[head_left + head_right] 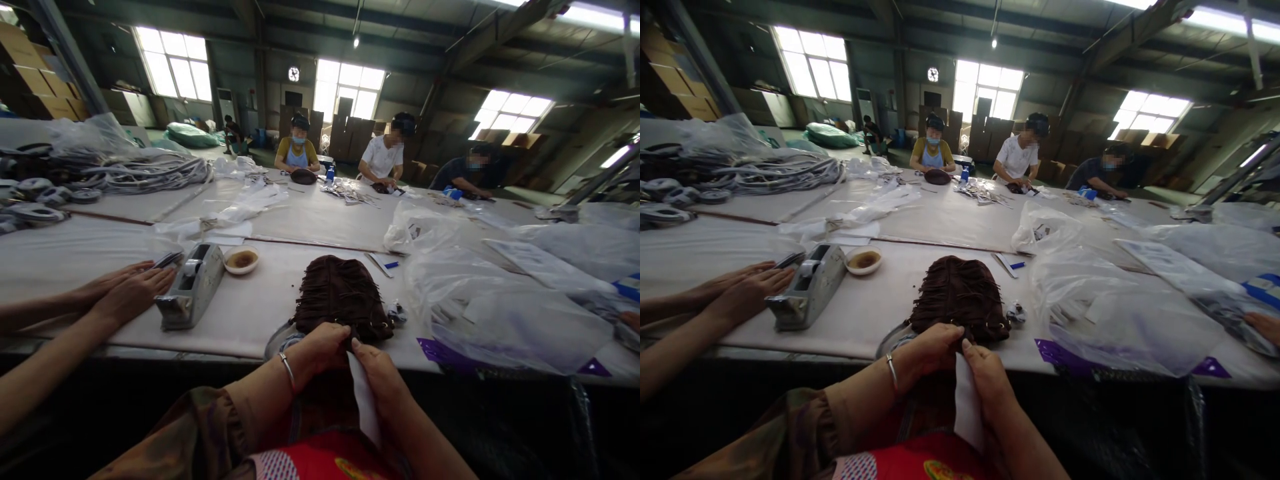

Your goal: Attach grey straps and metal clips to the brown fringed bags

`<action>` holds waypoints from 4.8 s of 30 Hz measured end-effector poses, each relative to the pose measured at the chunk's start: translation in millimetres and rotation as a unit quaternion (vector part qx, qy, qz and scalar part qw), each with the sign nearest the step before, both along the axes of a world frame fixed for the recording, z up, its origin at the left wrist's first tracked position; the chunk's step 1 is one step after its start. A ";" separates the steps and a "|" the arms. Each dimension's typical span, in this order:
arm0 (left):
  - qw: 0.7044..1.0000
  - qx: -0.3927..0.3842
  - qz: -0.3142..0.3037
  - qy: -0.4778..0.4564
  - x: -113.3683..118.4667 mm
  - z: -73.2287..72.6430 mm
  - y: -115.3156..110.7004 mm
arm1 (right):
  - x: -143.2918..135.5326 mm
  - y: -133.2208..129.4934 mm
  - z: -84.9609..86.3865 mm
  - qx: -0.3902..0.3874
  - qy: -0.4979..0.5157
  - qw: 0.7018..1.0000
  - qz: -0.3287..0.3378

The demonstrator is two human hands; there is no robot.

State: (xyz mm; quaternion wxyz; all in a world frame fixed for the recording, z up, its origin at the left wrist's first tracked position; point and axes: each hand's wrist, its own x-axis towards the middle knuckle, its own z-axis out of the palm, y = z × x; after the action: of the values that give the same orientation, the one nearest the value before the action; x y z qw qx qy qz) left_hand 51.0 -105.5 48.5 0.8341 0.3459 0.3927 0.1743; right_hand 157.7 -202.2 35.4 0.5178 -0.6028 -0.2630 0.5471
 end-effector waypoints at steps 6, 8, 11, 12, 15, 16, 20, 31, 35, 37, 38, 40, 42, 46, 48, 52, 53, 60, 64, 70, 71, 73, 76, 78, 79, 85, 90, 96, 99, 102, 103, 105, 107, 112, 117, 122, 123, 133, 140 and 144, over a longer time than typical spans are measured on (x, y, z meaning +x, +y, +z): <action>0.999 0.022 0.039 0.011 5.3 -11.3 -2.9 | 5.3 3.2 -14.9 0.010 0.021 0.999 0.024; 0.998 0.026 0.046 0.015 8.2 -13.1 -2.5 | 5.7 0.7 -17.1 0.015 0.039 0.999 0.028; 0.999 0.019 0.040 0.025 10.5 -11.7 -2.1 | 4.6 -0.7 -16.6 0.010 0.051 0.998 0.026; 0.999 0.013 0.036 0.028 10.3 -10.3 -2.0 | 4.0 -0.7 -16.0 0.006 0.047 0.998 0.028; 1.000 0.010 0.018 0.022 7.1 -4.3 -2.0 | 2.6 -2.7 -12.7 0.009 0.006 0.999 0.039; 1.000 0.016 0.015 0.018 5.5 -2.0 -1.9 | 2.6 -5.0 -10.9 0.020 -0.004 0.999 0.043; 0.999 0.012 -0.001 0.030 -0.5 7.9 -1.3 | 8.6 -25.2 -0.9 0.048 0.055 0.993 0.090; 0.996 0.035 -0.029 0.081 -3.7 25.5 -1.3 | 51.6 -56.0 -1.0 -0.041 -0.082 0.995 0.049; 0.980 0.138 -0.049 0.138 -7.2 28.1 -3.1 | 41.3 -45.1 -6.8 -0.029 -0.097 0.995 -0.003; 0.970 0.181 -0.046 0.153 -8.8 26.6 -5.3 | 32.4 -40.7 -7.5 -0.020 -0.120 0.992 -0.032; 0.968 0.195 -0.039 0.156 -9.3 25.3 -6.7 | 28.1 -38.5 -7.2 -0.014 -0.129 0.991 -0.043; 0.965 0.205 -0.015 0.162 -9.6 22.4 -9.9 | 21.4 -33.8 -6.3 0.003 -0.128 0.990 -0.054; 0.962 0.209 0.010 0.174 -9.7 19.4 -13.1 | 17.5 -28.8 -6.4 0.021 -0.107 0.992 -0.059; 0.932 0.297 0.013 0.207 -16.3 14.4 -18.5 | 16.7 -22.0 -11.5 0.032 -0.013 0.996 -0.079; 0.899 0.368 0.024 0.234 -24.3 13.6 -22.1 | 17.5 -21.8 -14.5 0.032 0.036 0.995 -0.091; 0.884 0.388 0.065 0.252 -39.5 14.8 -32.4 | 17.1 -23.3 -15.7 0.022 0.071 0.990 -0.116; 0.891 0.373 0.076 0.247 -41.0 14.7 -34.7 | 16.2 -22.7 -14.9 0.022 0.074 0.990 -0.117; 0.945 0.249 0.066 0.201 -29.5 2.6 -33.1 | 7.7 -4.7 -9.4 0.027 -0.004 0.994 -0.105; 0.921 0.302 0.109 0.221 -25.5 1.0 -23.4 | 7.3 5.8 -4.1 0.036 -0.024 0.995 -0.087; 0.925 0.303 0.141 0.183 -22.4 1.7 -20.1 | 8.8 21.6 -1.6 0.005 -0.034 0.995 -0.094; 0.935 0.284 0.144 0.158 -21.8 1.5 -20.7 | 9.3 23.5 -3.3 0.004 -0.048 0.994 -0.099; 0.963 0.208 0.144 0.096 -20.7 2.3 -21.7 | 10.0 25.9 -7.2 0.000 -0.070 0.992 -0.105; 0.986 0.063 0.150 0.035 -18.7 7.2 -21.5 | 10.1 26.0 -10.8 -0.004 -0.080 0.991 -0.105; 0.987 0.022 0.156 0.033 -16.1 10.3 -19.9 | 9.7 24.9 -10.8 -0.005 -0.093 0.991 -0.099; 0.988 0.017 0.152 0.034 -14.3 10.9 -18.9 | 9.5 24.2 -10.1 -0.004 -0.106 0.990 -0.095; 0.992 0.020 0.111 0.051 1.2 -0.9 -16.9 | 10.1 22.7 -2.6 -0.013 -0.244 0.968 -0.054; 0.983 0.097 0.098 0.119 10.5 2.1 -17.5 | 12.3 21.9 3.3 -0.026 -0.332 0.943 -0.017; 0.969 0.151 0.085 0.177 12.3 6.9 -12.8 | 13.4 18.1 6.2 0.031 -0.426 0.903 0.035; 0.959 0.184 0.085 0.199 9.9 -0.5 -13.7 | 14.6 18.1 5.4 0.036 -0.407 0.911 0.060; 0.945 0.229 0.088 0.215 7.6 -7.0 -16.7 | 16.5 20.0 5.1 -0.003 -0.379 0.924 0.041; 0.942 0.239 0.088 0.218 6.7 -7.9 -17.6 | 16.8 20.8 5.2 -0.013 -0.379 0.925 0.028; 0.936 0.258 0.086 0.221 4.6 -7.9 -18.4 | 16.3 22.3 5.3 -0.021 -0.381 0.924 0.003; 0.930 0.279 0.078 0.227 2.3 -7.0 -18.2 | 14.2 23.2 5.0 -0.020 -0.373 0.927 -0.026; 0.909 0.331 0.060 0.246 -1.2 -11.3 -16.5 | 5.4 22.1 1.4 0.016 -0.360 0.930 -0.076; 0.907 0.330 0.053 0.255 -1.0 -14.9 -15.7 | -0.7 21.4 -2.8 0.102 -0.410 0.904 -0.067; 0.919 0.304 0.048 0.247 -0.7 -11.3 -14.4 | 3.2 21.8 -12.8 0.168 -0.430 0.885 -0.051; 0.920 0.300 0.049 0.245 -0.6 -11.1 -14.1 | 4.5 21.6 -14.3 0.179 -0.430 0.884 -0.041; 0.957 0.249 0.066 0.135 -9.2 -8.8 -14.9 | 7.2 12.7 2.3 0.177 -0.413 0.883 0.132; 0.974 0.176 0.070 0.127 -12.0 6.3 -14.6 | -0.5 6.8 29.6 0.095 -0.517 0.818 0.234; 0.975 0.111 0.093 0.166 -2.5 7.8 -15.0 | -13.5 5.8 39.8 0.030 -0.598 0.757 0.263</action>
State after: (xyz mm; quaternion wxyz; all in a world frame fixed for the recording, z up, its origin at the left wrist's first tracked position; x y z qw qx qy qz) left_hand 48.5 -120.5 56.3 0.6937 0.4226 0.5342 0.2341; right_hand 144.2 -196.4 75.2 0.1092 -0.6985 -0.6835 0.1820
